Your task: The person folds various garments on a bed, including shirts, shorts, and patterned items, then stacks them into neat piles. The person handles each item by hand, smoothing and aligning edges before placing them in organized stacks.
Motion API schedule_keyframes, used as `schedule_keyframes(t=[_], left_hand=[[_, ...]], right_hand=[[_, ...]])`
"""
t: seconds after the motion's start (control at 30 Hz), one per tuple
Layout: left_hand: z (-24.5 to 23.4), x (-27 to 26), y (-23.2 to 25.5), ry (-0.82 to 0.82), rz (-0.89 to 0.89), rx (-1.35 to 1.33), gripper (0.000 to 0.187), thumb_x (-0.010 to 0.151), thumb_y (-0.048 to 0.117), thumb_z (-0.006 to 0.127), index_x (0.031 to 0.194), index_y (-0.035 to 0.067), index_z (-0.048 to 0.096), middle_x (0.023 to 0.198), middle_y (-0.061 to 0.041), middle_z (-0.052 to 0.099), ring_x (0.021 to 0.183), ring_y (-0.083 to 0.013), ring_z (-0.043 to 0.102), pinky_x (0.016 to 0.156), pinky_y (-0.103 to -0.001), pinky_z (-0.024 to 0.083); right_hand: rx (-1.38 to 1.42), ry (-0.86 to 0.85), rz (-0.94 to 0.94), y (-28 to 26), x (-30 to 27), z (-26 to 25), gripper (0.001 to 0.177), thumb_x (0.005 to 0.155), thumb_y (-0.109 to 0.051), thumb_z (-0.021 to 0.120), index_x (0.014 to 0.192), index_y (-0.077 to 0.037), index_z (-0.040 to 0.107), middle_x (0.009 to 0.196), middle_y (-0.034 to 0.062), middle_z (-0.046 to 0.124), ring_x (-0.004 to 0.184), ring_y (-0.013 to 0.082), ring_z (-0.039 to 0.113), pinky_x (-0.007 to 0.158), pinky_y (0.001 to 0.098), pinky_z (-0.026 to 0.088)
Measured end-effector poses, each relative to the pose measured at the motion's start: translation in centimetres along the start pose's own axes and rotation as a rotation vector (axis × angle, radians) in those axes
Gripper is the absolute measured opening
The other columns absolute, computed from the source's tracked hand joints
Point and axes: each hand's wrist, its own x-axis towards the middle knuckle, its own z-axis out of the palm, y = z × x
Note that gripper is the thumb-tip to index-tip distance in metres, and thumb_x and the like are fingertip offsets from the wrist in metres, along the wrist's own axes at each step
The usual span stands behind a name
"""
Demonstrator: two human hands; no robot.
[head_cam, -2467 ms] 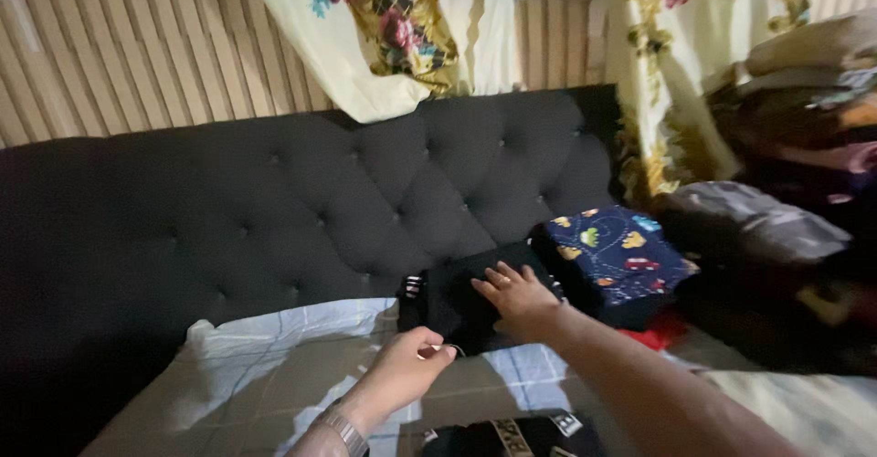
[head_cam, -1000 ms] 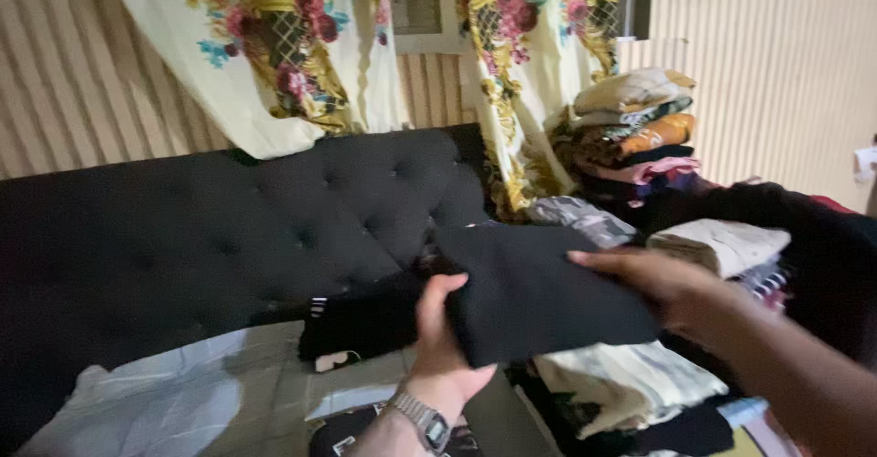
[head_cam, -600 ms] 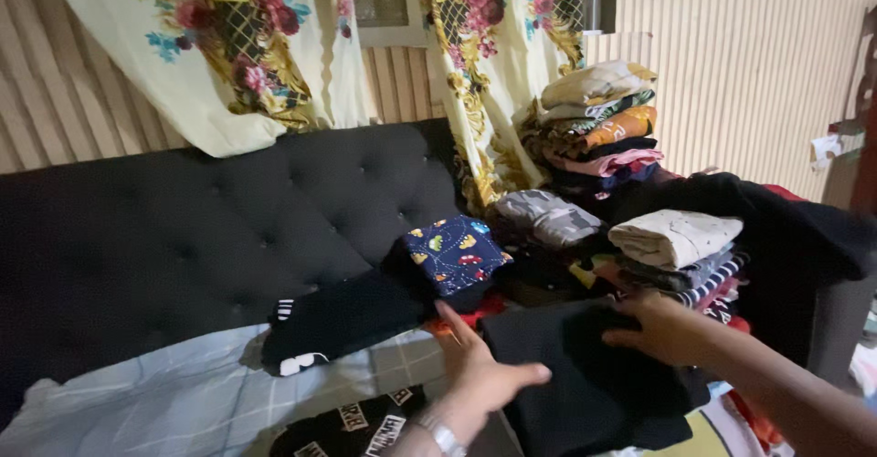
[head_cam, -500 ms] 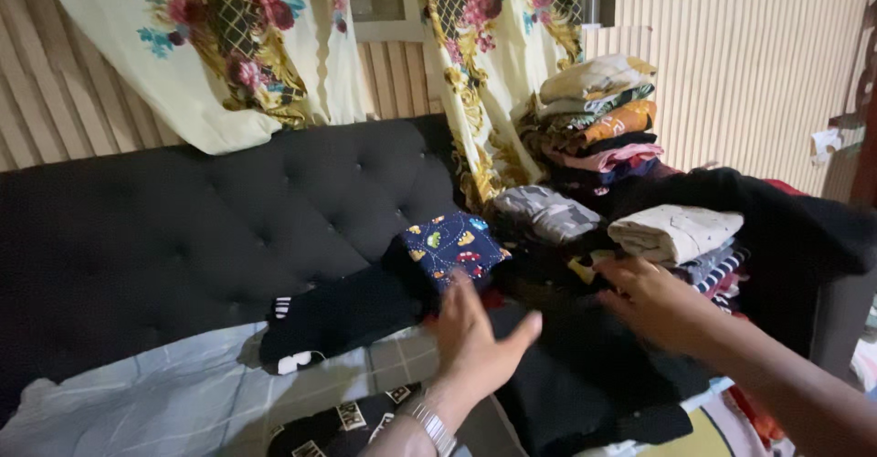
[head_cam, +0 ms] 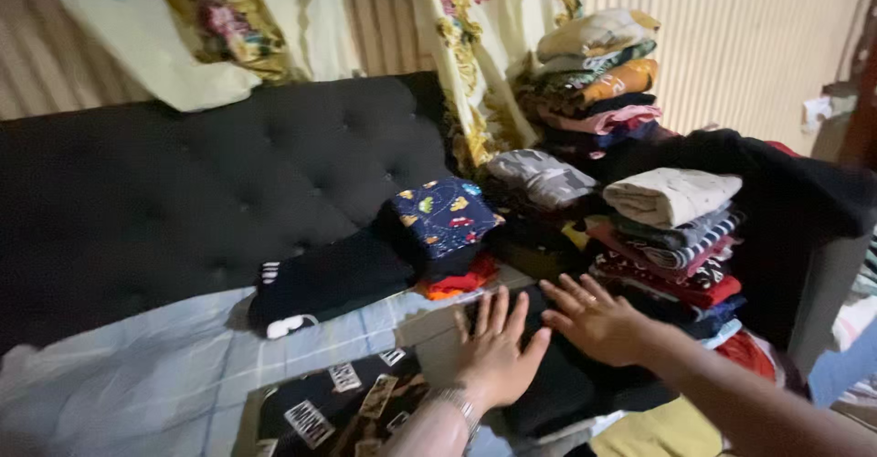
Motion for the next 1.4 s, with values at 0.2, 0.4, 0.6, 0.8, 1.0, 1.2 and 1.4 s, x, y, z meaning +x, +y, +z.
schedule_keyframes(t=[0.2,0.4,0.6,0.8,1.0,1.2,1.4], left_hand=[[-2.8,-0.3,-1.0,0.199,0.19,-0.086,0.066,0.1,0.054,0.045,0.147,0.008,0.041,0.156,-0.018,0.034,0.146,-0.0375,0.025,0.117,-0.06,0.011],[-7.7,-1.0,-8.7,0.433,0.176,-0.037,0.033,0.085,0.035,0.071,0.1,0.005,0.069,0.105,-0.018,0.069,0.1,-0.0386,0.065,0.087,-0.05,0.052],[-11.1,-2.3,-22.4,0.416,-0.255,-0.114,0.016,0.08,0.026,0.072,0.081,0.011,0.074,0.087,-0.012,0.075,0.086,-0.0318,0.074,0.077,-0.045,0.058],[-14.3,-4.0,-34.2,0.487,-0.461,-0.04,0.012,0.082,0.016,0.069,0.092,0.013,0.076,0.097,-0.012,0.075,0.093,-0.0307,0.074,0.083,-0.042,0.058],[-15.7,-4.2,-36.4,0.446,-0.392,-0.007,0.038,0.082,0.026,0.076,0.116,0.01,0.069,0.125,-0.011,0.067,0.119,-0.0299,0.064,0.1,-0.041,0.052],[-15.3,-2.2,-33.3,0.395,-0.237,0.279,0.081,0.075,0.031,0.082,0.147,0.013,0.051,0.144,-0.014,0.052,0.134,-0.0406,0.044,0.11,-0.057,0.028],[-19.5,0.6,-32.0,0.613,-0.157,0.196,0.033,0.096,0.033,0.064,0.121,0.012,0.067,0.114,-0.015,0.072,0.109,-0.0375,0.066,0.094,-0.052,0.05]], right_hand=[[-0.034,-0.624,0.235,-0.2,3.0,-7.0,0.048,0.108,-0.041,0.042,0.153,-0.026,0.041,0.171,0.0095,0.013,0.156,0.0393,0.016,0.114,0.0695,0.034],[0.474,0.045,0.371,-2.7,12.7,-9.4,0.032,0.092,-0.033,0.058,0.116,-0.016,0.072,0.119,0.0078,0.073,0.117,0.0311,0.068,0.1,0.0442,0.056],[-0.105,-0.119,-0.086,-8.7,26.6,-6.4,0.023,0.099,-0.022,0.057,0.11,-0.011,0.075,0.123,0.012,0.068,0.117,0.0331,0.064,0.096,0.0442,0.054],[0.252,-0.068,-0.048,-11.9,36.4,-1.0,0.052,0.088,-0.005,0.065,0.139,-0.008,0.056,0.13,0.0153,0.064,0.121,0.0323,0.063,0.097,0.042,0.054],[0.264,-0.267,-0.078,-8.9,41.0,-0.5,0.059,0.086,-0.005,0.071,0.142,-0.018,0.056,0.137,0.0139,0.057,0.127,0.0331,0.056,0.106,0.0412,0.048],[0.405,-0.167,-0.071,-7.3,40.6,-1.7,0.043,0.09,-0.011,0.067,0.133,-0.015,0.065,0.128,0.0133,0.067,0.122,0.0313,0.063,0.104,0.0415,0.051],[0.636,0.022,0.067,-2.6,39.8,-6.0,0.044,0.096,-0.017,0.057,0.14,-0.017,0.059,0.13,0.013,0.066,0.121,0.0315,0.063,0.102,0.0426,0.048]])
